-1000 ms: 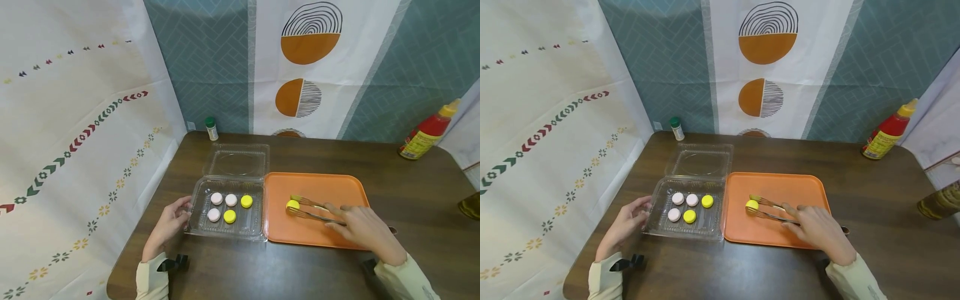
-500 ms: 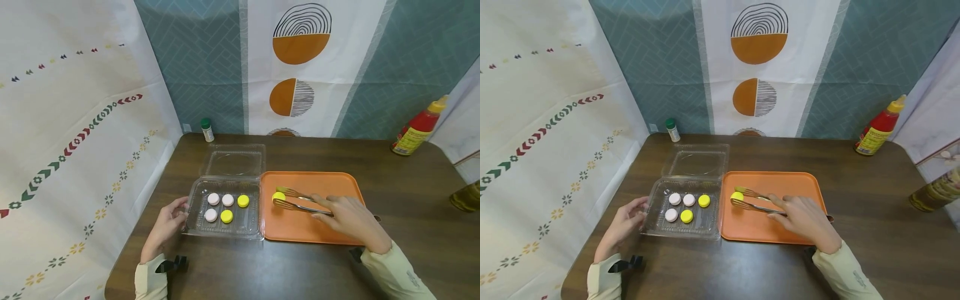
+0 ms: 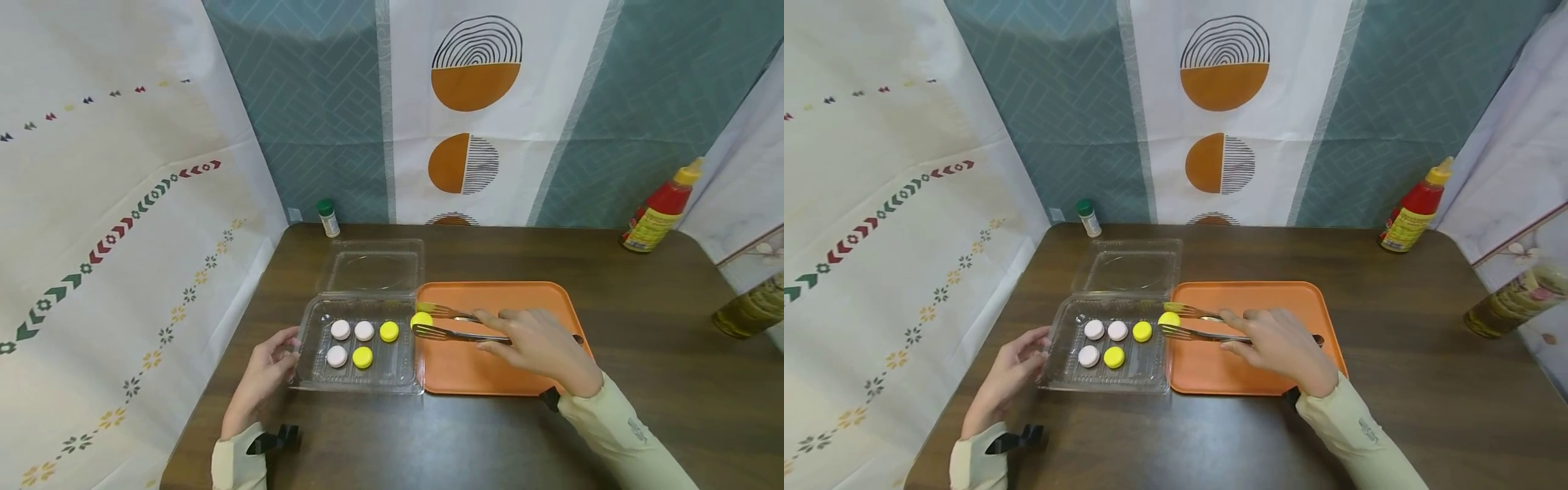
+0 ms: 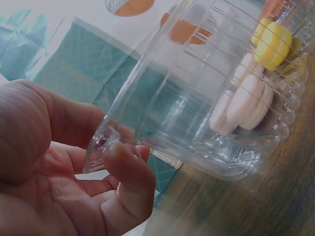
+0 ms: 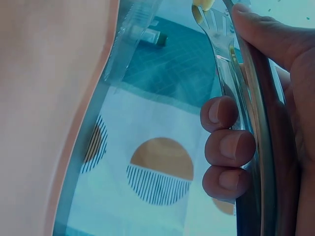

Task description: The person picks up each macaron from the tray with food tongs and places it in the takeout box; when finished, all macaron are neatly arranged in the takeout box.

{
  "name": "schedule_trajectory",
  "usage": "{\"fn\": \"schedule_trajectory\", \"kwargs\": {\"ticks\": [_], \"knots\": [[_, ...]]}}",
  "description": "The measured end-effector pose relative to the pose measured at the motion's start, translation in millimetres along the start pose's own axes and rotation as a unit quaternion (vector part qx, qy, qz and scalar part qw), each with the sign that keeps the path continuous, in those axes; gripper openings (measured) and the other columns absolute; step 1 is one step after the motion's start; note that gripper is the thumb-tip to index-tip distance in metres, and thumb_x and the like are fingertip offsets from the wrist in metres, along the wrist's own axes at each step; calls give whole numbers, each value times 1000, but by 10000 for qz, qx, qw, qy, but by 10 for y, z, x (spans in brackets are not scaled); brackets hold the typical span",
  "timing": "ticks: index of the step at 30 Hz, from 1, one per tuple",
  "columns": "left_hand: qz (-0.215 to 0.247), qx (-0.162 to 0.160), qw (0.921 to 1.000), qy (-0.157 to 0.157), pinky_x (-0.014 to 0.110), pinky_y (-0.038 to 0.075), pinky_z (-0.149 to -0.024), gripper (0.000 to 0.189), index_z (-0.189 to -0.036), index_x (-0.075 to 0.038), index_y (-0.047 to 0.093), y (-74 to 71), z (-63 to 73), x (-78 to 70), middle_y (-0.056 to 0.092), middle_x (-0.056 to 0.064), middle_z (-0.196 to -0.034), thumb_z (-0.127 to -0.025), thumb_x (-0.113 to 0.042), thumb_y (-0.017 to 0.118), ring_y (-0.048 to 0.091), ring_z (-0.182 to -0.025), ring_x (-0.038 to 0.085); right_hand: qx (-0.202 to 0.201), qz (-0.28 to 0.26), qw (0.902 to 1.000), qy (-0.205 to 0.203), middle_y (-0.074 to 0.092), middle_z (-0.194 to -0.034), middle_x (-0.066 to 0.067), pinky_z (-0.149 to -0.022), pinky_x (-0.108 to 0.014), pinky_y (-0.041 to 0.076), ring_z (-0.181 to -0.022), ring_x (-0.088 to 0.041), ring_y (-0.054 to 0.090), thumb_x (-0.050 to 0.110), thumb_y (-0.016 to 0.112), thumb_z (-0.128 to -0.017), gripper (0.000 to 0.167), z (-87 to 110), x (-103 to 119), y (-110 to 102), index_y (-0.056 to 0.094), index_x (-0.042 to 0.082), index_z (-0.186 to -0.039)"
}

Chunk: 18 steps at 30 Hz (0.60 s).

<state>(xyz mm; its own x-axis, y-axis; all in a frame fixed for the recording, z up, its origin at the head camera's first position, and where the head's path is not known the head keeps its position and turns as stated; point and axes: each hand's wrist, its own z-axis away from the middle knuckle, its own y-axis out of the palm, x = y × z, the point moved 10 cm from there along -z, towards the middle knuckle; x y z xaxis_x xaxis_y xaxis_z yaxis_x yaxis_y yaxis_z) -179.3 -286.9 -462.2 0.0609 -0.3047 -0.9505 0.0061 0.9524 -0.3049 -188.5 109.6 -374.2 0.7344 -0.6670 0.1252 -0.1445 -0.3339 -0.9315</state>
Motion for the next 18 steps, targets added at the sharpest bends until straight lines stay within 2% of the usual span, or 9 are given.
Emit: {"fn": "schedule_trajectory", "kwargs": {"ticks": [10,18], "knots": [[-141,44,9999,-12,27,49,-55,49,-141,14,45,3,14,5,54,25,-115,-93,13,52,52,-63,15,23,100,9993,-355,33,-62,11,-43,-22,18,-44,-3,20,43,78,-86,51,-185,195,23,69,17,-128],[-26,15,10000,43,25,48,-53,48,-139,15,47,-2,6,2,54,27,-112,-92,13,53,52,-61,13,189,76,9975,-679,30,-61,11,-44,-21,16,-46,-4,17,49,69,-93,47,-349,364,77,68,15,-125]]}}
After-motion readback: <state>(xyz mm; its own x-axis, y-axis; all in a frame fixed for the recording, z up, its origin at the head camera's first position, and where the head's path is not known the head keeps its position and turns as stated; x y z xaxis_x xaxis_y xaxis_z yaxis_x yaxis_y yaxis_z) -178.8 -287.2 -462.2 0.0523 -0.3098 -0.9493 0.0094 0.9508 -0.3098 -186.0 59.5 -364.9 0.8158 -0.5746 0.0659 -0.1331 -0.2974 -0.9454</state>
